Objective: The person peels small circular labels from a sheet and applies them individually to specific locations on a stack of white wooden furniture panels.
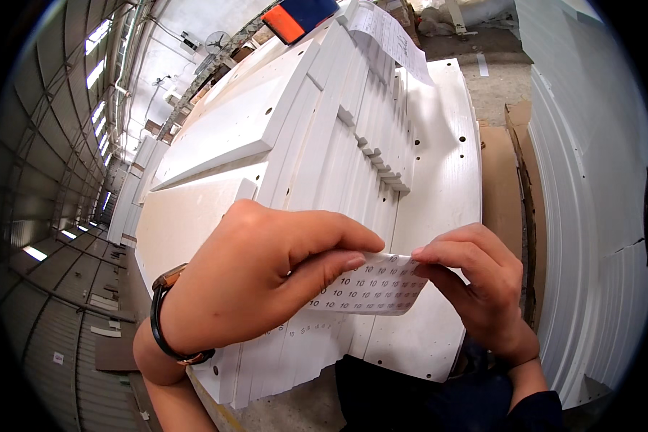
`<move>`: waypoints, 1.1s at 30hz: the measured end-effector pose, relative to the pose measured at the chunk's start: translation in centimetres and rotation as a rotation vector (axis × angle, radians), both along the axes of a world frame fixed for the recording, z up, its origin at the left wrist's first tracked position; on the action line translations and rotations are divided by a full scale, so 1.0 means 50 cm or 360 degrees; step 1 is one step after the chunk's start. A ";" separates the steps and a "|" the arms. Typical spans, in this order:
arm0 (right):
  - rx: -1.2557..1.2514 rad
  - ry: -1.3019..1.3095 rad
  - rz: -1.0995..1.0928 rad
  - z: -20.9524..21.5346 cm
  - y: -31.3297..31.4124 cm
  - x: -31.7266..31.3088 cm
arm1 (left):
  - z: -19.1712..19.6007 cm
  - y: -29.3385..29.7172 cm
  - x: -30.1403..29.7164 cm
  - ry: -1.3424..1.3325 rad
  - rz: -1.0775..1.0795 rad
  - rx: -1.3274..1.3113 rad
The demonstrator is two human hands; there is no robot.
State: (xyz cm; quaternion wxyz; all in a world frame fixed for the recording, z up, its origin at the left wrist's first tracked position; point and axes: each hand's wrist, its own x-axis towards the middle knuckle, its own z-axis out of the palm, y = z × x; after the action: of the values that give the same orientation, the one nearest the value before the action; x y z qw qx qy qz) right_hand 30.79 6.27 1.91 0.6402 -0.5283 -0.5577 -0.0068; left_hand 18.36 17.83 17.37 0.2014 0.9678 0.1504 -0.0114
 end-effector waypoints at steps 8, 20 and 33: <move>0.0008 -0.0042 -0.0038 -0.011 0.004 -0.009 | -0.001 0.001 -0.003 -0.0012 0.0025 0.0006; 0.0334 -0.0310 -0.0022 -0.029 0.015 -0.012 | 0.009 0.001 -0.002 -0.0112 0.0335 -0.0260; 0.0007 0.1565 0.1137 -0.101 0.052 0.008 | 0.028 0.017 -0.015 -0.0869 0.0428 -0.0107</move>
State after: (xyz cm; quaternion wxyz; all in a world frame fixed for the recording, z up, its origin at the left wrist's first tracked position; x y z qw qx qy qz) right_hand 31.20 8.86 -3.13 0.7865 -0.2484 -0.3395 0.4522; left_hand 17.64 18.68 18.78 0.2661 0.8993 0.2170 0.2709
